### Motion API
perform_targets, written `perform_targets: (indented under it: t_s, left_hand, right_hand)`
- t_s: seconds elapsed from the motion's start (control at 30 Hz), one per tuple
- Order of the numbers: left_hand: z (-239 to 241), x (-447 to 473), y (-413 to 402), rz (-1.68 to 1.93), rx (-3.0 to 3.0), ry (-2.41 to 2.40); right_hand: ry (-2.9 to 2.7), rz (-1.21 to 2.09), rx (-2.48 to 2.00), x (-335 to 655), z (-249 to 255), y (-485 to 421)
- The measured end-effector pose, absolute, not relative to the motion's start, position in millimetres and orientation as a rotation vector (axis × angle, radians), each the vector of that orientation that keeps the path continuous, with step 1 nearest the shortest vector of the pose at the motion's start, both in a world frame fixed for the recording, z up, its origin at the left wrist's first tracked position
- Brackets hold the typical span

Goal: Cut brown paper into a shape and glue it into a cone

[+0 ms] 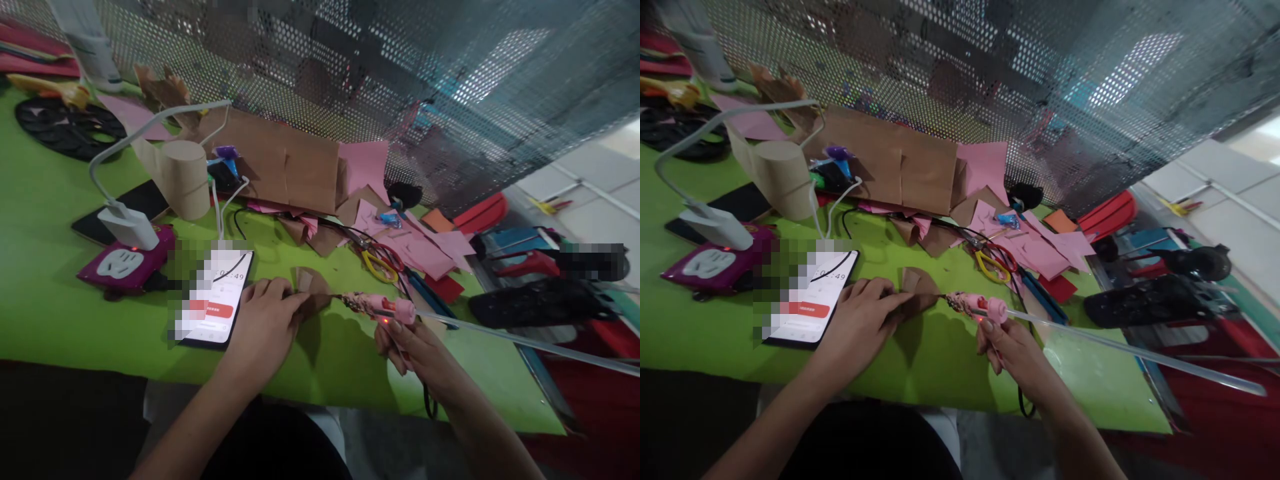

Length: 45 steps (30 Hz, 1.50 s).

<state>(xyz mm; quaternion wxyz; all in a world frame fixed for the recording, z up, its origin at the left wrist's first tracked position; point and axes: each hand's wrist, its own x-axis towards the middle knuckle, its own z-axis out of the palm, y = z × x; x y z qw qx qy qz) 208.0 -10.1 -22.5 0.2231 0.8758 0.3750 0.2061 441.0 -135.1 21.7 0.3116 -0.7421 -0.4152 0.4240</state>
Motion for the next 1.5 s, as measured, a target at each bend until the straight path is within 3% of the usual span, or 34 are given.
perform_targets:
  t_s: [0.87, 1.5]
  left_hand:
    - [-23, 206, -11, 0.566, 2.439, 1.039]
    - [-24, 208, -11, 0.608, 2.450, 1.021]
  right_hand:
    - [-1.032, 1.059, -1.865, 429, 43, -131]
    - [-1.069, 1.122, -1.916, 436, 31, -134]
